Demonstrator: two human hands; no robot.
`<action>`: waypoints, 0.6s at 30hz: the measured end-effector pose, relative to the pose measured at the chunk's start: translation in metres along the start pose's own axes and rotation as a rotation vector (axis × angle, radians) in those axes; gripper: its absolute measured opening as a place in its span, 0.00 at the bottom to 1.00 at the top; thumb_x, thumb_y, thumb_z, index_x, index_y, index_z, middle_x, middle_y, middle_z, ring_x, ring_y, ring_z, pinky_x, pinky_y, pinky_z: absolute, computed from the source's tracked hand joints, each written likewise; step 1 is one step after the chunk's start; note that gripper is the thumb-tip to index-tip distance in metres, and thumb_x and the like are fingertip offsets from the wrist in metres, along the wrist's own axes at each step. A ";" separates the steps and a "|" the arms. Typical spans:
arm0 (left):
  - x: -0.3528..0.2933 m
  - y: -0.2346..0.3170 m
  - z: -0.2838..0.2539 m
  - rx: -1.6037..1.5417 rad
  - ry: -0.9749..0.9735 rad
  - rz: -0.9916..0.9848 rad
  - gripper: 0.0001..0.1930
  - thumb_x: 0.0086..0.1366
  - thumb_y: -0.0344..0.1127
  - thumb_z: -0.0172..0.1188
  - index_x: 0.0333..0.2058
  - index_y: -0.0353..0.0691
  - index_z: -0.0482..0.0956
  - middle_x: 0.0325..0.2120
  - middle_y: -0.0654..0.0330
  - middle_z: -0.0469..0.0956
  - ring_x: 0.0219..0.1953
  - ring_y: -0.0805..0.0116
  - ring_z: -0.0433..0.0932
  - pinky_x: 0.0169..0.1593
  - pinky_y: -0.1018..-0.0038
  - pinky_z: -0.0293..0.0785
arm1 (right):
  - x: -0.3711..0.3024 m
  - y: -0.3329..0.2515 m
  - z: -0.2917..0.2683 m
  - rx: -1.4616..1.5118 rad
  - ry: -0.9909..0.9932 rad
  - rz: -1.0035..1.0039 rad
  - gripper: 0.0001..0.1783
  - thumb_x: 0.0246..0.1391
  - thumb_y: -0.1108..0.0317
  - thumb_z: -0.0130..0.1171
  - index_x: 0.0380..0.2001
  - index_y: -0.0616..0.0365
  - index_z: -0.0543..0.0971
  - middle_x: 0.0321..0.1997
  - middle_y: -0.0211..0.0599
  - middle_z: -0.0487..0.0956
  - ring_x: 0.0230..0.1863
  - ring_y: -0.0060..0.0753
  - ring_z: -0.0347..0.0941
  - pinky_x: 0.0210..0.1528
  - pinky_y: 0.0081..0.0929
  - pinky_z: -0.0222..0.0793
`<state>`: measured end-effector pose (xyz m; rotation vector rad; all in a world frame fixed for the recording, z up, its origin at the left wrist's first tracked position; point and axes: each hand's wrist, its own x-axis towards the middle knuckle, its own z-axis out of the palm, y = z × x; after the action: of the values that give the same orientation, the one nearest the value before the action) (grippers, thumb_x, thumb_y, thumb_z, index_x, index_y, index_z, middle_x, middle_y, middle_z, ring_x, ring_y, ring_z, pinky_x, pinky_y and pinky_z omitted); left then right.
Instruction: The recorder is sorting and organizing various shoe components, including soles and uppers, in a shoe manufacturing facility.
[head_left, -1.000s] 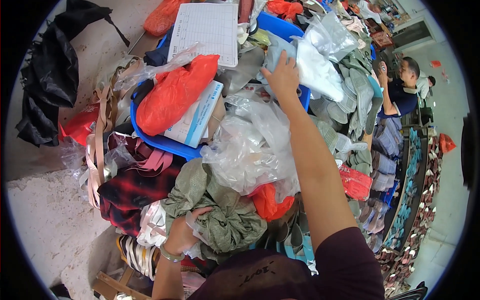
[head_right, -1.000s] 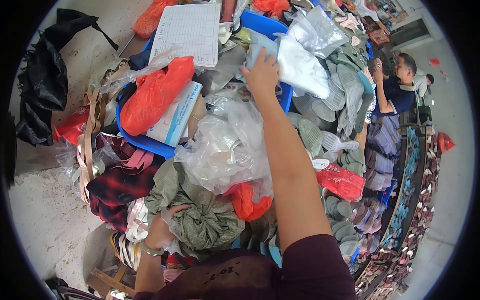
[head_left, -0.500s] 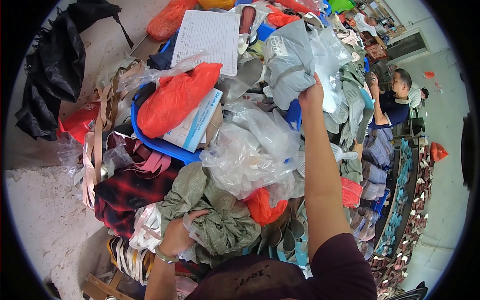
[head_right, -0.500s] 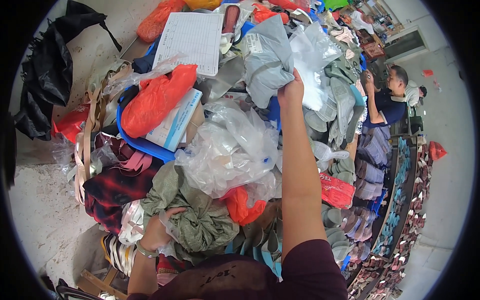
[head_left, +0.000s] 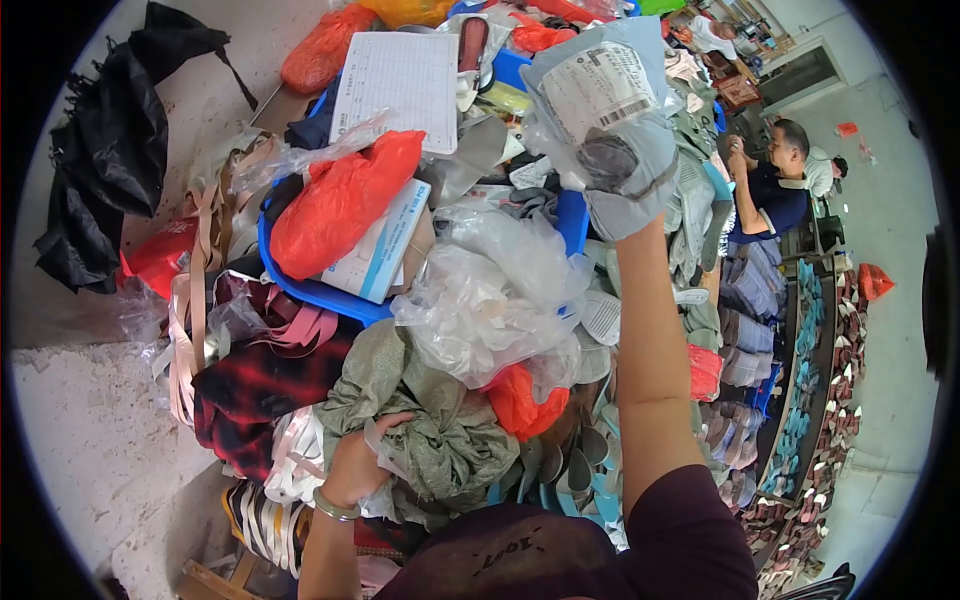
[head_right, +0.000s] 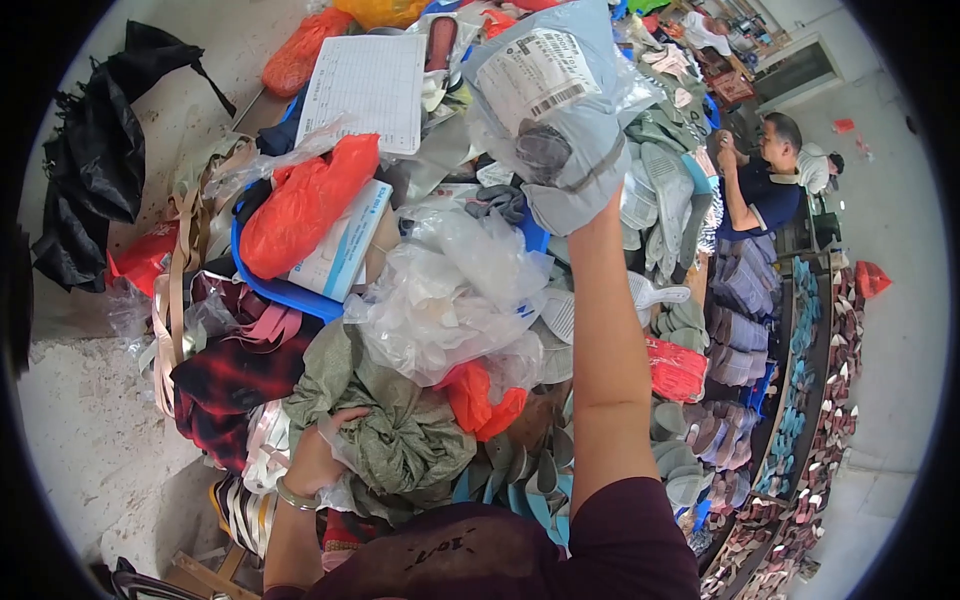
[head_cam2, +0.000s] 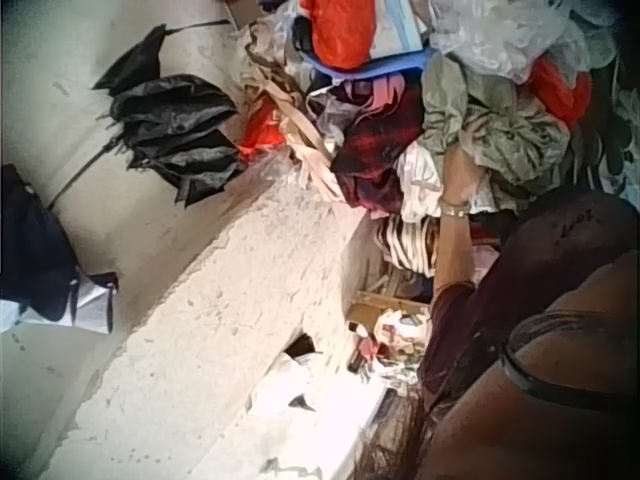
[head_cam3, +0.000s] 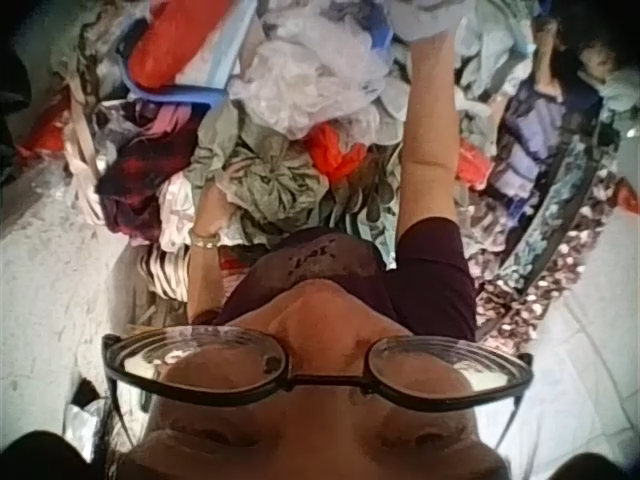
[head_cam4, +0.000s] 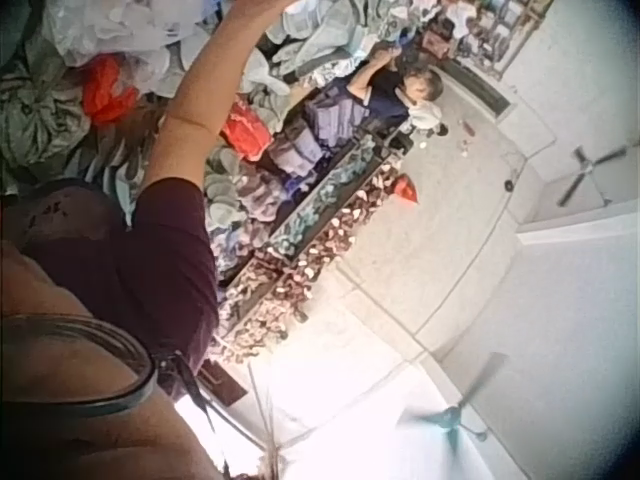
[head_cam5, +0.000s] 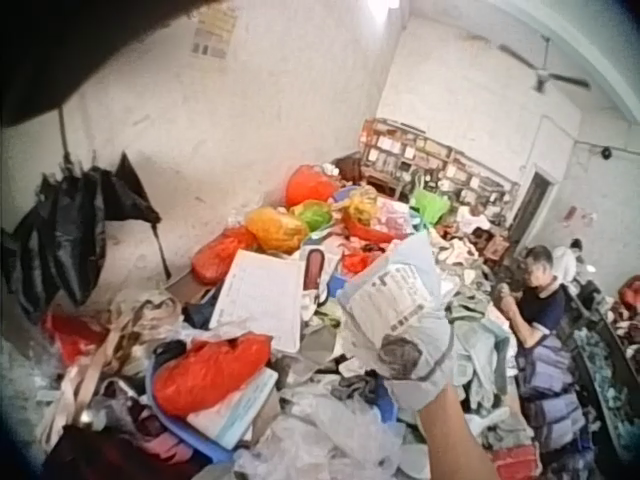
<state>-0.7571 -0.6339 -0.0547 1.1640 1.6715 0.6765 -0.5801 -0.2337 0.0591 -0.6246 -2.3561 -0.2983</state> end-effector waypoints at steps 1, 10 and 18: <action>0.000 -0.001 0.001 0.002 -0.003 0.012 0.27 0.46 0.25 0.64 0.49 0.45 0.74 0.38 0.54 0.80 0.39 0.57 0.80 0.44 0.71 0.73 | 0.001 -0.004 0.004 -0.012 0.005 0.000 0.10 0.36 0.67 0.63 0.26 0.54 0.80 0.29 0.39 0.78 0.34 0.42 0.74 0.38 0.34 0.69; -0.001 -0.010 0.005 -0.001 0.033 0.082 0.31 0.45 0.26 0.64 0.51 0.51 0.72 0.32 0.53 0.80 0.34 0.53 0.80 0.37 0.68 0.74 | -0.007 -0.003 0.022 0.181 0.249 0.034 0.08 0.37 0.68 0.65 0.18 0.56 0.75 0.20 0.40 0.72 0.25 0.47 0.68 0.29 0.35 0.64; 0.003 -0.005 0.006 0.006 0.031 0.113 0.30 0.44 0.25 0.65 0.50 0.49 0.73 0.35 0.53 0.80 0.37 0.53 0.80 0.39 0.68 0.74 | -0.075 -0.086 0.102 0.709 -0.204 0.060 0.20 0.49 0.77 0.48 0.46 0.53 0.77 0.41 0.35 0.78 0.42 0.35 0.74 0.44 0.31 0.70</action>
<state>-0.7536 -0.6339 -0.0625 1.2659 1.6440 0.7641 -0.6308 -0.2968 -0.0709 -0.3822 -2.3999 0.6348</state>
